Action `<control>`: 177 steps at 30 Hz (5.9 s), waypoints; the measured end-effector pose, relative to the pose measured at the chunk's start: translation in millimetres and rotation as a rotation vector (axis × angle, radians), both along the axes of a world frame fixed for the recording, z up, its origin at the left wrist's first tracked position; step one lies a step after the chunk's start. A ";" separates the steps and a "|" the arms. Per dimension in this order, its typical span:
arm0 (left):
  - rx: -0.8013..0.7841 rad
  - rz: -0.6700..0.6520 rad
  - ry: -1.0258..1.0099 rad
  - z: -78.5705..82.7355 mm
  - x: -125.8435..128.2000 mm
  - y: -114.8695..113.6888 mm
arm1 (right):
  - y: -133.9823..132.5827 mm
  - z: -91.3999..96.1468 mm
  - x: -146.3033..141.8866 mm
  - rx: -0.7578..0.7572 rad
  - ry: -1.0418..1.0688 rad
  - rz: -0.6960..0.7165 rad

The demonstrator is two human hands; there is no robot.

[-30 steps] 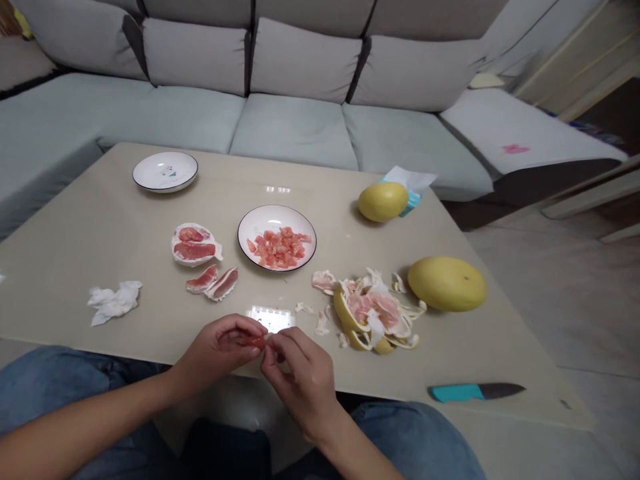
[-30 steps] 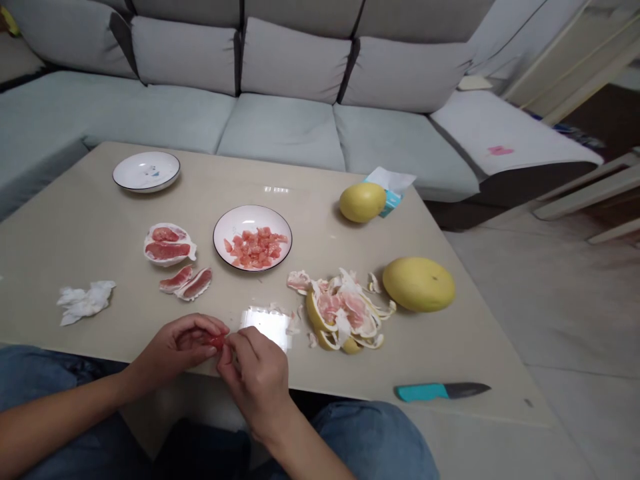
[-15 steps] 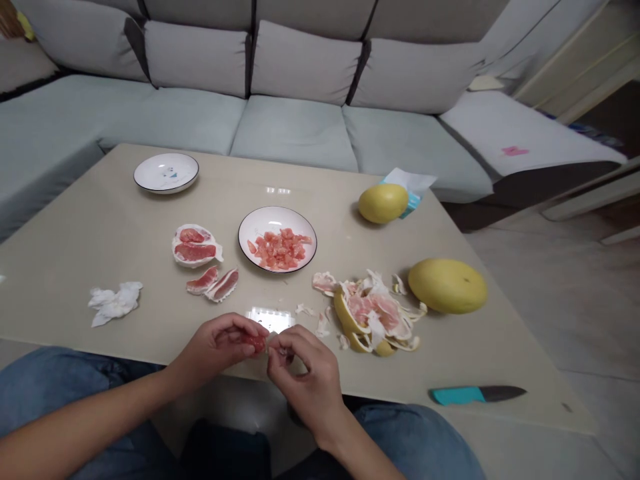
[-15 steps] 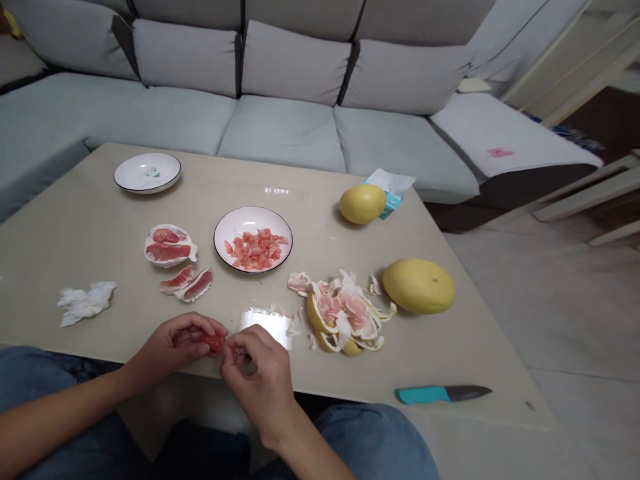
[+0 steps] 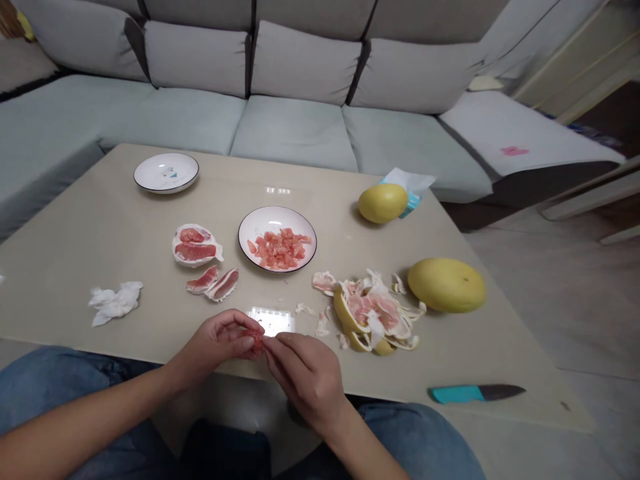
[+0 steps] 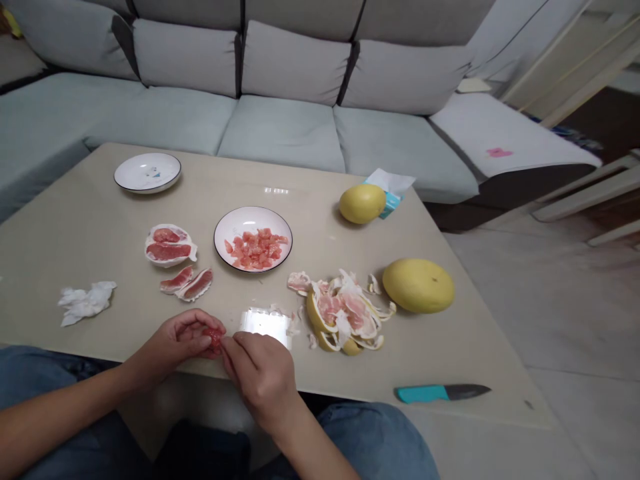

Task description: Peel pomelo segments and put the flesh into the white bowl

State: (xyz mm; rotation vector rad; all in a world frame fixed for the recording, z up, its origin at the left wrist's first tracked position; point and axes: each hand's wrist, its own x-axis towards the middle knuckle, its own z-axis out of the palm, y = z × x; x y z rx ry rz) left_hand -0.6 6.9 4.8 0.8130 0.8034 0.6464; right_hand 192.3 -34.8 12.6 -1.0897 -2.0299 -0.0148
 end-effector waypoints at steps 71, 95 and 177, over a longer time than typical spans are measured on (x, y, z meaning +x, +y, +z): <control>0.949 -0.026 0.409 10.2 -5.2 -1.7 | -1.2 17.0 9.8 -0.322 0.206 0.089; 0.560 -0.103 0.125 2.2 -0.9 -2.6 | -1.3 13.0 4.1 -0.471 0.324 0.009; 0.351 -0.072 0.183 7.3 1.1 -6.0 | 1.2 15.9 7.6 -0.672 0.440 0.168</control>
